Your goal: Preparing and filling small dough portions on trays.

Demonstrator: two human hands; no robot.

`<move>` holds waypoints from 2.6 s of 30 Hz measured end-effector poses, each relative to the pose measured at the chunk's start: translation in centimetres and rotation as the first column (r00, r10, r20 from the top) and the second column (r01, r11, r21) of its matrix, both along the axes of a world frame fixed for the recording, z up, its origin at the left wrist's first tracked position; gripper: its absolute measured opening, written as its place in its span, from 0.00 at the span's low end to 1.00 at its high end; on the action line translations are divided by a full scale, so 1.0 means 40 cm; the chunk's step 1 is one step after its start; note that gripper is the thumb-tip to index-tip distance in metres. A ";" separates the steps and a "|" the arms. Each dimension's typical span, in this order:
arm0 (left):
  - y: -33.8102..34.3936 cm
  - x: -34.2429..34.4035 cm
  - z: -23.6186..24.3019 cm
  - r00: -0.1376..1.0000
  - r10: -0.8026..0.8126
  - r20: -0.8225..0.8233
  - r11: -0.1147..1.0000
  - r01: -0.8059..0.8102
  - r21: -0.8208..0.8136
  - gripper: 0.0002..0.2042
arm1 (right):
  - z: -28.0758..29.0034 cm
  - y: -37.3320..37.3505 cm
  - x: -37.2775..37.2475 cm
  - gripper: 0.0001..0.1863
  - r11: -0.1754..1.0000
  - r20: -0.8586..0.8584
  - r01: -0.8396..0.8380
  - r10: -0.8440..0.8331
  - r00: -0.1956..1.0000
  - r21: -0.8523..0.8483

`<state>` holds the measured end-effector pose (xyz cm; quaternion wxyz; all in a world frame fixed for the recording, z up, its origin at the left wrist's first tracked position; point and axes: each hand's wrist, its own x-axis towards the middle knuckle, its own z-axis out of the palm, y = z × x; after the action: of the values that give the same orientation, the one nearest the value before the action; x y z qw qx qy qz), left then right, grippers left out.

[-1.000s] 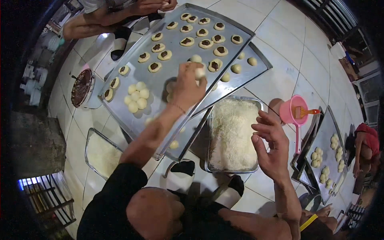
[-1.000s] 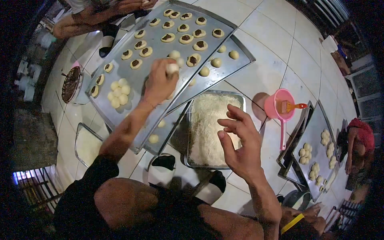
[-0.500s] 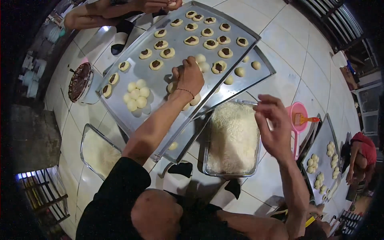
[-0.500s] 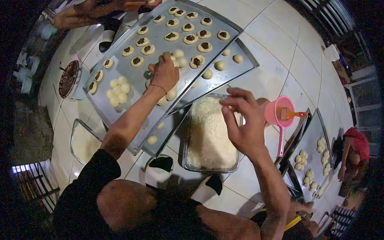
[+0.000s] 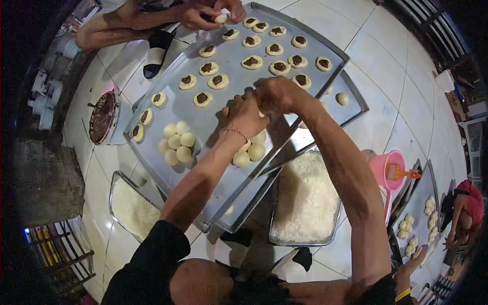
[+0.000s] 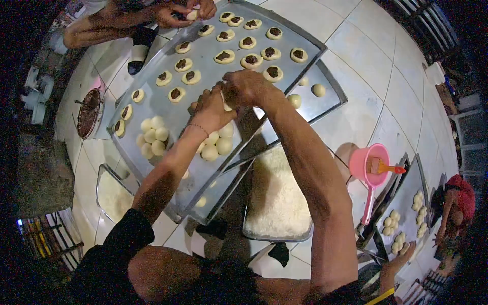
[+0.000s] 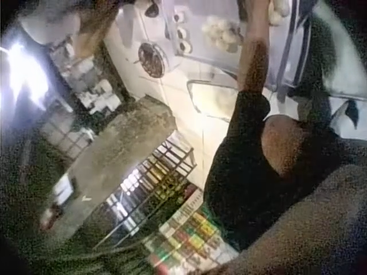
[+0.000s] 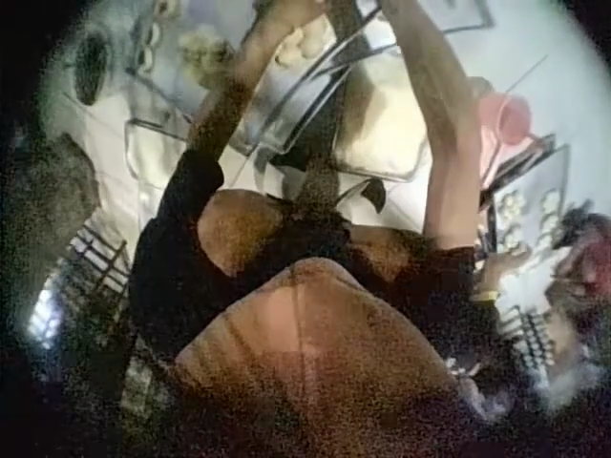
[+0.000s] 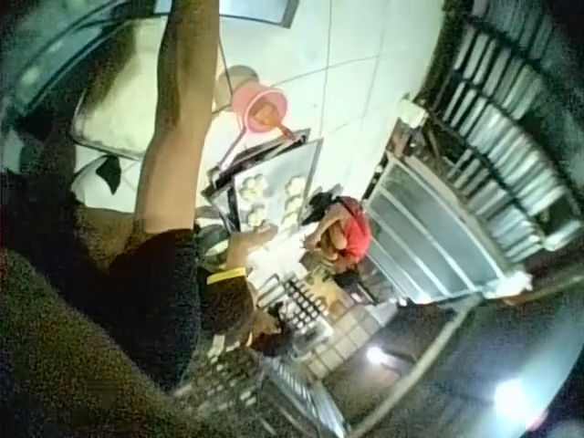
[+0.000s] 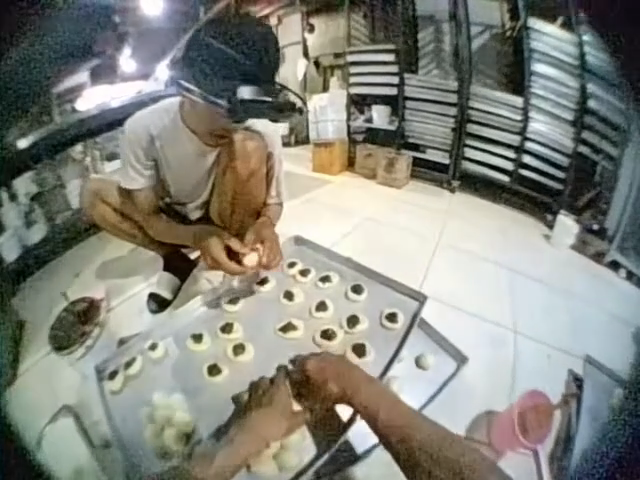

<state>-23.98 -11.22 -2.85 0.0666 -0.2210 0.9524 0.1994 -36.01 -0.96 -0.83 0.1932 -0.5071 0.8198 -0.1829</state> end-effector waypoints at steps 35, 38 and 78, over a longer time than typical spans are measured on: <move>0.122 -0.088 -0.053 0.625 -0.045 -0.779 0.850 0.434 0.300 0.08 | -0.245 0.672 0.463 0.16 0.919 -0.146 0.393 -0.394 0.908 -0.031; 0.128 -0.040 0.000 0.663 0.343 -0.665 0.499 0.471 0.727 0.09 | -0.172 0.637 0.498 0.15 0.850 -0.013 0.525 -0.526 0.850 -0.052; 0.370 0.342 0.100 0.997 0.058 0.044 -0.242 -0.029 0.970 0.14 | 0.119 0.565 0.592 0.18 0.501 0.604 0.787 -0.518 0.606 -0.360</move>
<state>-10.31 3.60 1.14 0.1990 -0.1155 0.4222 0.8768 -12.32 21.63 3.92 0.1078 -0.1284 0.7864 -0.5945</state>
